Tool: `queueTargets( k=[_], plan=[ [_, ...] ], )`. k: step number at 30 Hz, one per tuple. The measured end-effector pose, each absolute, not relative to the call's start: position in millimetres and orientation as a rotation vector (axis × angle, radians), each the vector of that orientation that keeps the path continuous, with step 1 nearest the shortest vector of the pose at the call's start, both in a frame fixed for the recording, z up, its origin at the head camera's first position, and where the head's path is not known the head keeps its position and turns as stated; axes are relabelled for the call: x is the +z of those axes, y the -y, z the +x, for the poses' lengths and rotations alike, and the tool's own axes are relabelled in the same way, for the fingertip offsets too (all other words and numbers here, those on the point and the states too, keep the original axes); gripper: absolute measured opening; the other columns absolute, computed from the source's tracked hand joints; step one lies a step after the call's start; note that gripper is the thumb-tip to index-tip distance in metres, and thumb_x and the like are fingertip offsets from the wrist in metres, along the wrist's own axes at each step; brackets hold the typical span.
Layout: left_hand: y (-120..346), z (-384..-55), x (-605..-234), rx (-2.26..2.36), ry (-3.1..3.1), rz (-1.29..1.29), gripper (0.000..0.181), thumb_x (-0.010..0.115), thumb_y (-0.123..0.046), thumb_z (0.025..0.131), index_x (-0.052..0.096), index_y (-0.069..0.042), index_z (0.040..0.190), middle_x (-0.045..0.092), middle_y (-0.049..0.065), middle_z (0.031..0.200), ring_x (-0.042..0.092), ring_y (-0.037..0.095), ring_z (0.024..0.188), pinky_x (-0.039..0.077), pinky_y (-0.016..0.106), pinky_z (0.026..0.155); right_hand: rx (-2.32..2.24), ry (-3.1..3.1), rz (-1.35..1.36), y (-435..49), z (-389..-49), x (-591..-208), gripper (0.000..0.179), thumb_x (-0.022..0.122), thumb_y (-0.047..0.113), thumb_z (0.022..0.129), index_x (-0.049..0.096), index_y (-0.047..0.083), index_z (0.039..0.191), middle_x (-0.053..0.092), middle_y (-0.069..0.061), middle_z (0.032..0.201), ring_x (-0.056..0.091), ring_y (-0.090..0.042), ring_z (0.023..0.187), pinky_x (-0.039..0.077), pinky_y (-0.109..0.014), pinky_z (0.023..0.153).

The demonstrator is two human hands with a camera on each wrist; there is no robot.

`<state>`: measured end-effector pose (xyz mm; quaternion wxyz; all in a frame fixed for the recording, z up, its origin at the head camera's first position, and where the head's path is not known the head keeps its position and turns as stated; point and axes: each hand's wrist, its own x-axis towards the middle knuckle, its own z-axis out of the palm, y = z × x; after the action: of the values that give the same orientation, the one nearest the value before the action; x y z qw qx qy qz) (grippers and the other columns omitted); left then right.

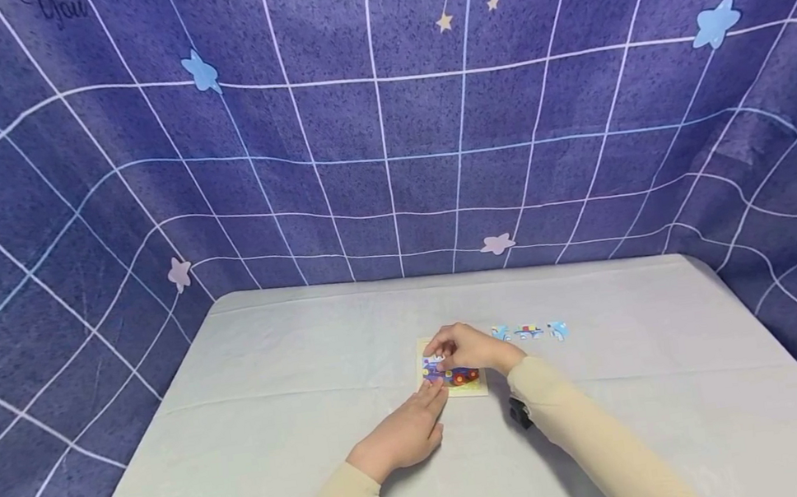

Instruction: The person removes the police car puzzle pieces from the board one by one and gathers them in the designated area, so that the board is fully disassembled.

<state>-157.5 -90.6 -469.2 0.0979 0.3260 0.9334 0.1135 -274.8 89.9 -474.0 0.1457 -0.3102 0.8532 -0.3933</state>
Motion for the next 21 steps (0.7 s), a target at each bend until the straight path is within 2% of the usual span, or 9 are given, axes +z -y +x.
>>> queueTargets(
  k=[7,21],
  plan=[
    [89.9,-157.2,-467.6,0.335,-2.753,0.967,0.052,0.049,-0.018,0.099,0.038,0.006,0.143,0.030,0.019,0.153,0.026,0.032,0.142,0.028,0.042,0.114,-1.184,-2.420,-0.860,-89.1,-273.5,-472.7,0.028,0.071,-0.006,0.078,0.068,0.000,0.106,0.060,-0.010,0.087,0.050,-0.011,0.075,0.046,-0.021,0.070],
    [89.7,-156.8,-466.2,0.351,-2.753,0.970,0.051,0.050,-0.015,0.097,0.040,0.007,0.142,0.032,0.020,0.152,0.028,0.032,0.142,0.028,0.043,0.114,-1.335,-2.398,-0.817,-88.9,-273.8,-475.4,0.020,0.070,-0.004,0.081,0.072,0.003,0.100,0.069,-0.006,0.085,0.062,-0.013,0.078,0.054,-0.025,0.076]
  ],
)
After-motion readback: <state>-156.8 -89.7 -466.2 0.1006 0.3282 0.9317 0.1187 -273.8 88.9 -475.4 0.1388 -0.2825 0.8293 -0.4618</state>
